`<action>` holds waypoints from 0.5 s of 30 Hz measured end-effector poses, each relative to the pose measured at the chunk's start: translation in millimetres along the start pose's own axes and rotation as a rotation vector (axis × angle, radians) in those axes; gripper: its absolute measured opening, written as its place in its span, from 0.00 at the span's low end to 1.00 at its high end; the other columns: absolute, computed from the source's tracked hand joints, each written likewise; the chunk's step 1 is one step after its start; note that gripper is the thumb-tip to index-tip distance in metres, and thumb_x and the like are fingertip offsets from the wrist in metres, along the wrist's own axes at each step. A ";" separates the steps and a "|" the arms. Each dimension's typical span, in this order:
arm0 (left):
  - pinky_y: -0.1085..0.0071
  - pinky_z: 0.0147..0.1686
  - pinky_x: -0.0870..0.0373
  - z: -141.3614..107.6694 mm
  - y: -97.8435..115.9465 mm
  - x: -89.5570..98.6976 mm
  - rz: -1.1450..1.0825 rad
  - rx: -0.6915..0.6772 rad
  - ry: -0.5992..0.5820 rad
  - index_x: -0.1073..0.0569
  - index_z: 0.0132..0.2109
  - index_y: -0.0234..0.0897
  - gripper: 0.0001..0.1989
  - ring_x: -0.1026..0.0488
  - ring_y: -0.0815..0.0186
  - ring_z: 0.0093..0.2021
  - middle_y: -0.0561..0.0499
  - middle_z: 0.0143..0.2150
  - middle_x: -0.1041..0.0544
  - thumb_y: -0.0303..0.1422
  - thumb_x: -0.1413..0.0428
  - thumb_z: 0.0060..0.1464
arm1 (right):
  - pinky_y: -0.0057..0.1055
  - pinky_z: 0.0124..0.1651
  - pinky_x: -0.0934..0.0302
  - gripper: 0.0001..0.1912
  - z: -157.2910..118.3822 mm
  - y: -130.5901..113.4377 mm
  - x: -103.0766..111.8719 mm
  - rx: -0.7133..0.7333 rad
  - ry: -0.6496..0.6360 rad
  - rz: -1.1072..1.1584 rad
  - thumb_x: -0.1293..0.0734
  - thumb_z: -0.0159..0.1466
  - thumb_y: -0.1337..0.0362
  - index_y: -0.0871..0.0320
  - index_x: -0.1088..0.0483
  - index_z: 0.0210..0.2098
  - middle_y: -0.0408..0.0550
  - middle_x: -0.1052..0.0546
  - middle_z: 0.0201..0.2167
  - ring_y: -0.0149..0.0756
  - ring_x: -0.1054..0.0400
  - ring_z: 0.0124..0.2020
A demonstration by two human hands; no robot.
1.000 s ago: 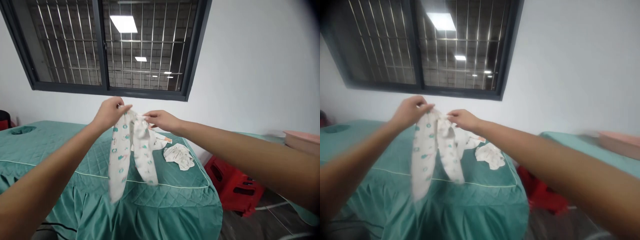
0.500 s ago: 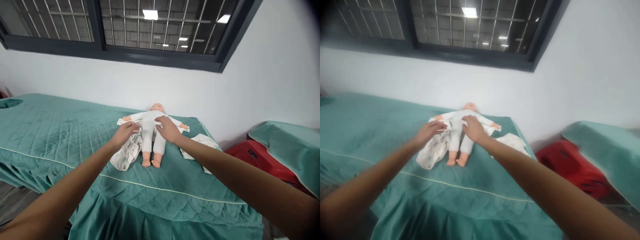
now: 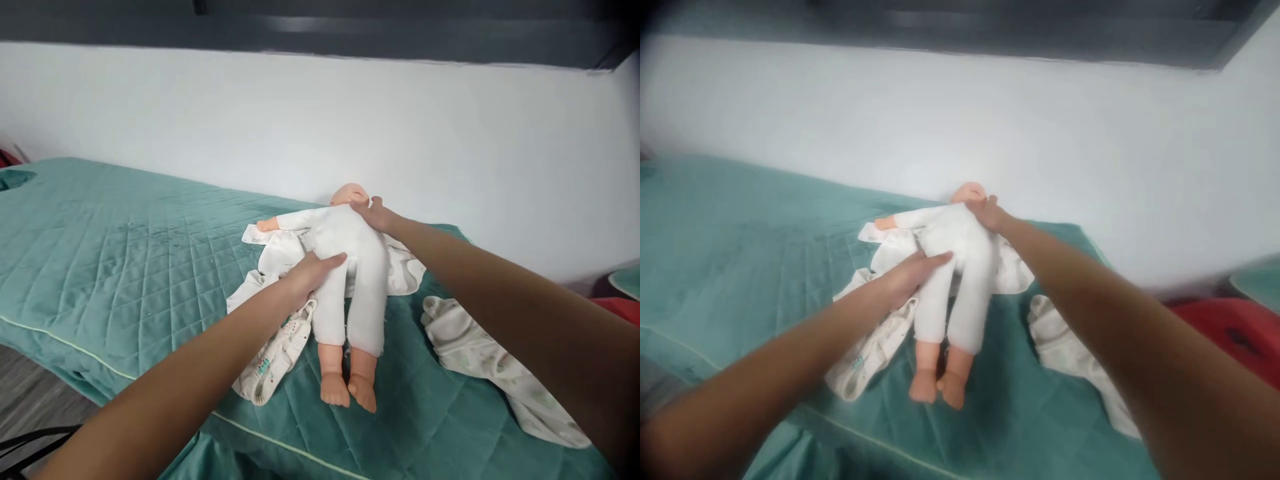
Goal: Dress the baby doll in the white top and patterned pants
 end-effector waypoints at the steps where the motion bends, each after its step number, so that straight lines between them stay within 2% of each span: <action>1: 0.57 0.44 0.26 3.5 -1.2 -1.9 -0.064 0.022 -0.023 0.27 0.52 0.34 0.27 0.24 0.48 0.48 0.36 0.50 0.22 0.46 0.37 0.48 | 0.49 0.56 0.36 0.44 3.5 -0.9 0.9 0.013 -0.008 0.003 0.36 0.60 0.37 0.60 0.46 0.64 0.68 0.30 0.59 0.61 0.34 0.58; 4: 0.57 0.44 0.25 8.5 -2.9 -3.6 -0.195 0.135 -0.048 0.26 0.51 0.33 0.29 0.24 0.47 0.48 0.36 0.48 0.21 0.46 0.36 0.46 | 0.48 0.53 0.33 0.43 5.6 -5.2 5.0 0.048 -0.015 0.018 0.35 0.59 0.38 0.61 0.43 0.63 0.68 0.30 0.59 0.59 0.32 0.57; 9: 0.61 0.43 0.25 -3.2 15.6 3.0 -0.112 0.103 -0.107 0.24 0.50 0.31 0.30 0.22 0.52 0.46 0.36 0.47 0.20 0.52 0.42 0.50 | 0.47 0.51 0.32 0.51 -8.6 -14.8 13.8 -0.058 -0.042 0.001 0.37 0.59 0.35 0.69 0.47 0.66 0.73 0.34 0.61 0.57 0.32 0.56; 12: 0.61 0.42 0.25 -12.3 33.0 15.2 -0.046 0.063 -0.118 0.24 0.49 0.31 0.30 0.21 0.52 0.44 0.36 0.45 0.19 0.53 0.43 0.51 | 0.45 0.50 0.32 0.53 -20.6 -29.3 22.6 -0.088 -0.058 0.003 0.39 0.59 0.33 0.71 0.48 0.66 0.73 0.34 0.61 0.55 0.31 0.55; 15: 0.57 0.41 0.23 -19.8 51.4 38.3 0.005 -0.002 -0.114 0.24 0.48 0.33 0.29 0.21 0.49 0.43 0.36 0.43 0.19 0.52 0.39 0.47 | 0.44 0.48 0.31 0.51 -32.5 -57.1 30.9 -0.051 -0.050 0.000 0.39 0.59 0.33 0.70 0.45 0.65 0.73 0.32 0.59 0.55 0.29 0.52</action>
Point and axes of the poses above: each hand's wrist, its own z-axis towards the middle knuckle, its own x-axis out of the back of the hand, y = z × x, the point moved 4 cm from there along z, towards the middle knuckle
